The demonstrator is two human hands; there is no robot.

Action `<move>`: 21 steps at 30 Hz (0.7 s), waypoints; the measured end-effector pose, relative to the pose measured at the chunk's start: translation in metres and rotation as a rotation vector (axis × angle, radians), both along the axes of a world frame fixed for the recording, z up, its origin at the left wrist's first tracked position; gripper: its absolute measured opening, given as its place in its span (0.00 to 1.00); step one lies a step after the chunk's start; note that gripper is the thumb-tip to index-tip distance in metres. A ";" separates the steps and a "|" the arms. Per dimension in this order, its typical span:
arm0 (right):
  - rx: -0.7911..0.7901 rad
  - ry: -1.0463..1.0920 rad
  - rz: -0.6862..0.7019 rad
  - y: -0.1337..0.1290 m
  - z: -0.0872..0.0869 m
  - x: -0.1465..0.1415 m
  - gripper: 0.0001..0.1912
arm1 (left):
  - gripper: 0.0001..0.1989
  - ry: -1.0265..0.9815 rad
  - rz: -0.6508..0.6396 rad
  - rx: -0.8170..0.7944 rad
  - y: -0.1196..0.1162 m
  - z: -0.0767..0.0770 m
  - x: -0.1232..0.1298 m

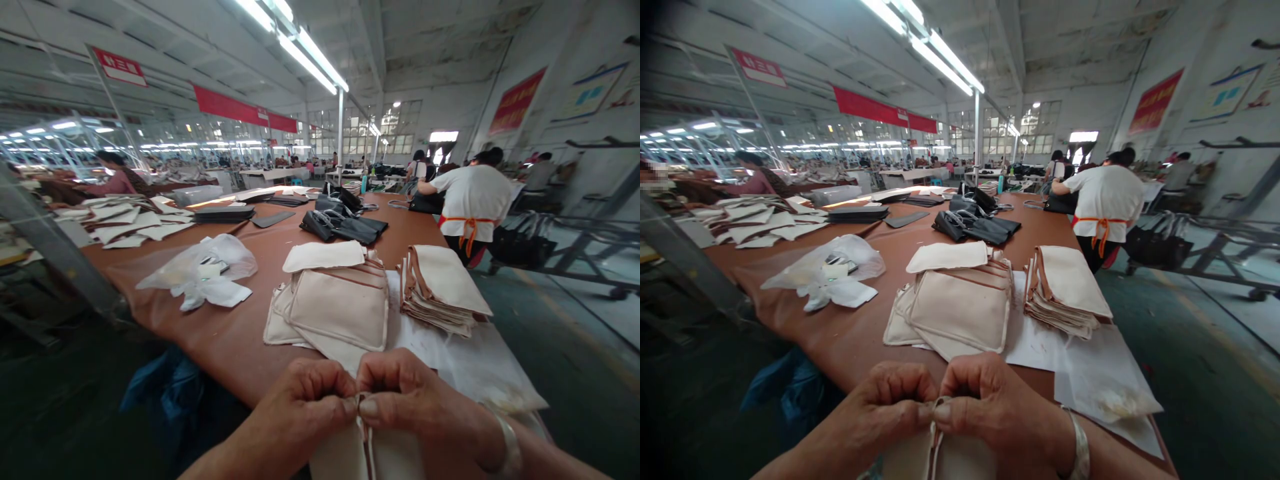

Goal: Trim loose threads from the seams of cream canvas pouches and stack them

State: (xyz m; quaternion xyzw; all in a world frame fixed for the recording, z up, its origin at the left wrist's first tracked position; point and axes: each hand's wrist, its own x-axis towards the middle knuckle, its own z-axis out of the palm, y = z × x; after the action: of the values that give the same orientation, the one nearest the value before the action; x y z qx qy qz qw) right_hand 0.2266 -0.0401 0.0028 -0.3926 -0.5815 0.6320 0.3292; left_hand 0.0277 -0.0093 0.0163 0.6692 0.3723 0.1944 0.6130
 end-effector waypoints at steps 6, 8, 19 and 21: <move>-0.046 0.089 -0.028 0.001 -0.007 0.001 0.14 | 0.09 -0.087 -0.014 -0.106 0.005 -0.003 0.000; -0.069 0.057 -0.046 0.002 -0.005 0.000 0.13 | 0.13 -0.085 -0.042 -0.073 0.007 -0.004 -0.001; 0.131 -0.325 -0.204 0.002 -0.009 -0.007 0.04 | 0.06 0.244 -0.030 0.130 0.001 0.005 0.005; 0.154 -0.338 -0.256 0.001 -0.014 -0.010 0.02 | 0.06 0.244 -0.005 0.206 -0.001 0.005 0.006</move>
State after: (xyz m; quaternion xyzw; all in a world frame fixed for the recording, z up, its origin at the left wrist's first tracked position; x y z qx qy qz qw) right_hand 0.2162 -0.0394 -0.0109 -0.5374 -0.6202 0.4640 0.3335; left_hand 0.0341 -0.0103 0.0211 0.7481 0.4203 0.1476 0.4918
